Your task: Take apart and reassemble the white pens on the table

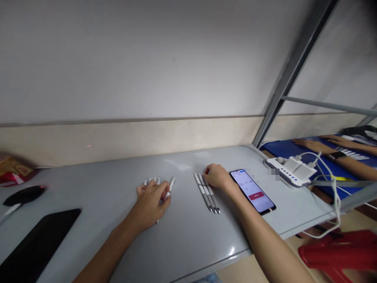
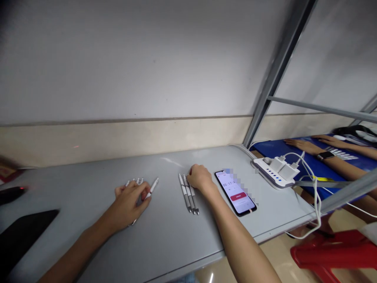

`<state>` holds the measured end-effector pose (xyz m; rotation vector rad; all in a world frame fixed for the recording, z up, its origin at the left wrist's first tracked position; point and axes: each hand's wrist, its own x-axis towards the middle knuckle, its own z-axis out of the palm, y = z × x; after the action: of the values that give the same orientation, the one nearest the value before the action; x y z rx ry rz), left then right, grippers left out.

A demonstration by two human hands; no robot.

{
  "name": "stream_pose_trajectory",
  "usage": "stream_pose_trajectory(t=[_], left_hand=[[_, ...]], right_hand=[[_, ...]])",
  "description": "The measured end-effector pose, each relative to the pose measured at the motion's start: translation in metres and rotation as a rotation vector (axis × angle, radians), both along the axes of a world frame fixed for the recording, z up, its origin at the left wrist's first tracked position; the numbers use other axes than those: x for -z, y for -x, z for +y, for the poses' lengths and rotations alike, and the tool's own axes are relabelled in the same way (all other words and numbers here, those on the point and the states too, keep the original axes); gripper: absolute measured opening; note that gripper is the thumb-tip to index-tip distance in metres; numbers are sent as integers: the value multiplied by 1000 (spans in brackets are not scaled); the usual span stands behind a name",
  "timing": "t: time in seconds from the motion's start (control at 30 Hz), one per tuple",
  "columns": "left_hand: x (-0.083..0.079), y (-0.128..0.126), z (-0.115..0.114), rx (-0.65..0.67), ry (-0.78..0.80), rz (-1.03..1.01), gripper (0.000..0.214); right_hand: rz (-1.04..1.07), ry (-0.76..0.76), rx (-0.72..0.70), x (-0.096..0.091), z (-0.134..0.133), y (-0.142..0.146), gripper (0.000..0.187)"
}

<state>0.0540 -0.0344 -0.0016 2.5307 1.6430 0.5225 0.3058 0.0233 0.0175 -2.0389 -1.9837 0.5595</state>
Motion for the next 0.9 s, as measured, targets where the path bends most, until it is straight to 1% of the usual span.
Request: stream_pose_trajectory(t=[0.13,0.2,0.23,0.27,0.3,0.37,0.4,0.43,0.47,0.5,0.53,0.57,0.7,0.73,0.83,0.9], left_hand=[[-1,-2,-1,-12,6,-37,10],[-3,-4,-2,-17,1,-76,10],[-4,-4,-3,-17,-2,-100,11],[-4,-5,-3,-14,-5,-127,11],[-5,-6,-3,-7,-11,-156,12],[-8,-7,-4,14,-20,-214,13],[-9,-8,-4,26,-23,-240,13],[-10,-8,-4,38,-26,-264,14],[-10,-8,-3,49,-26,-285,15],[-11,-8,-3,60,-22,-300,16],[-11,-7,-2,67,-17,-310,17],[-11,-6,-2,70,-13,-316,19],[-7,-2,2,64,-17,-250,24],[-7,-1,2,72,-27,-223,24],[-7,1,4,100,-84,-161,27],[-7,1,6,105,-137,-121,27]], right_hand=[[-16,-68,25,1,0,0,17],[20,-154,31,0,-3,3,22],[63,-213,0,0,-5,5,24],[119,-279,-60,-1,-7,8,27],[190,-343,-162,-2,-10,11,30],[332,-451,-437,-4,-16,18,40],[375,-479,-569,-4,-18,22,46],[407,-491,-655,-4,-20,25,45],[430,-480,-705,-4,-22,28,36],[443,-451,-720,-4,-23,30,27],[453,-416,-709,-3,-23,31,21],[463,-379,-678,-3,-23,32,19],[554,-252,-519,-3,-21,31,31],[601,-190,-497,-3,-21,30,34],[770,82,-447,-3,-20,27,43],[851,236,-407,-3,-19,26,49]])
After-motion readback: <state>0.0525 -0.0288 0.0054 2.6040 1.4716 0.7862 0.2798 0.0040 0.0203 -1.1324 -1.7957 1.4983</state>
